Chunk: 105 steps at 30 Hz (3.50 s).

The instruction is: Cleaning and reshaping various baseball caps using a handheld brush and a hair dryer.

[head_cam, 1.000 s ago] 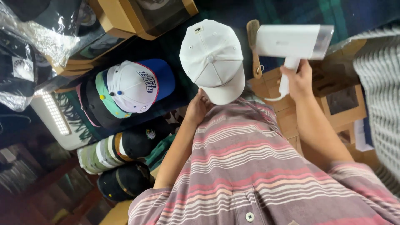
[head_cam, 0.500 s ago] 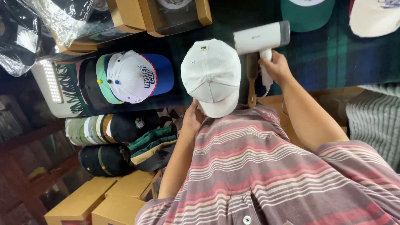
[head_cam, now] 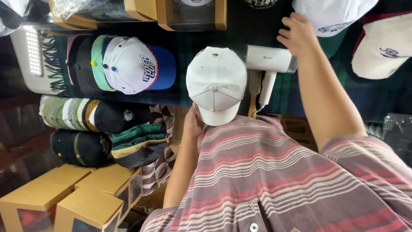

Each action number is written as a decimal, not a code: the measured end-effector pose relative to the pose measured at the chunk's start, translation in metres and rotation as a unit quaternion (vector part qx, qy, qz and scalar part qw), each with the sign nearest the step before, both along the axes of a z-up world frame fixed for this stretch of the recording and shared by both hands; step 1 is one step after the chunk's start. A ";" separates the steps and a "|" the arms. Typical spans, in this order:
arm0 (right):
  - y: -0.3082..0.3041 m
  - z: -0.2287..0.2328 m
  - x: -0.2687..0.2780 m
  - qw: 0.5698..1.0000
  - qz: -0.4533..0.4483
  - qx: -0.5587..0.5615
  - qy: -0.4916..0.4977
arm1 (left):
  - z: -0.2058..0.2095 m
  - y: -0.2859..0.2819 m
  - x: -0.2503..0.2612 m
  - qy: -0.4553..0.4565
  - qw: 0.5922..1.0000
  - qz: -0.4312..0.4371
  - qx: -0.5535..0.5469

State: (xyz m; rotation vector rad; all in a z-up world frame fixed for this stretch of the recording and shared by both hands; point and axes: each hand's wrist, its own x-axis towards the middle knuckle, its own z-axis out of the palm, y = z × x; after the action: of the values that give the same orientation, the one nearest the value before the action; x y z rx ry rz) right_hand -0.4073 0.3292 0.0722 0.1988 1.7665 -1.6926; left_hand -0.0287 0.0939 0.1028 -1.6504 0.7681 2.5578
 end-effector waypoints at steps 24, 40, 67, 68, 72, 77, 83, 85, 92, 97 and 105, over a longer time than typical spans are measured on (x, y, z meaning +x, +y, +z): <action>-0.041 0.037 0.000 0.885 -0.381 -0.016 -0.268 | -0.036 -0.025 0.028 -0.020 0.999 -0.038 -0.014; 0.088 0.089 0.185 0.949 -0.286 -0.117 -0.058 | -0.036 -0.093 0.014 0.102 0.981 -0.164 -0.021; 0.252 -0.074 0.308 0.799 -0.587 -0.082 -0.103 | -0.053 -0.079 0.002 0.067 0.972 -0.219 -0.043; 0.252 -0.066 0.308 0.819 -0.563 -0.074 -0.083 | -0.054 -0.079 0.003 0.067 0.972 -0.219 -0.044; 0.256 -0.061 0.310 0.851 -0.513 -0.094 -0.069 | -0.065 -0.080 0.005 0.069 0.973 -0.217 -0.048; 0.256 -0.081 0.286 0.897 -0.420 0.042 -0.131 | -0.040 -0.065 -0.003 0.076 0.975 -0.204 -0.047; 0.232 -0.017 0.257 0.938 -0.286 0.103 -0.168 | -0.004 -0.044 -0.016 0.072 0.974 -0.209 -0.050; 0.227 -0.011 0.255 0.931 -0.297 0.107 -0.183 | -0.010 -0.044 -0.011 0.071 0.975 -0.203 -0.050; 0.288 -0.054 0.271 0.927 -0.268 0.241 -0.109 | -0.036 -0.070 0.002 0.052 0.973 -0.119 -0.188; 0.360 0.002 0.214 0.870 -0.354 0.322 0.115 | 0.129 -0.045 -0.070 0.107 0.863 -0.114 -0.480; 0.417 -0.036 0.102 0.875 -0.476 0.060 -0.070 | 0.205 0.131 -0.201 0.420 0.716 -0.399 -0.390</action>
State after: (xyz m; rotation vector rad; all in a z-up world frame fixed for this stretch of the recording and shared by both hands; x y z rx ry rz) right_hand -0.3055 0.7466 0.0366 1.4039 1.7644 -2.1042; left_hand -0.2299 0.2249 0.3083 0.1975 2.1826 2.1995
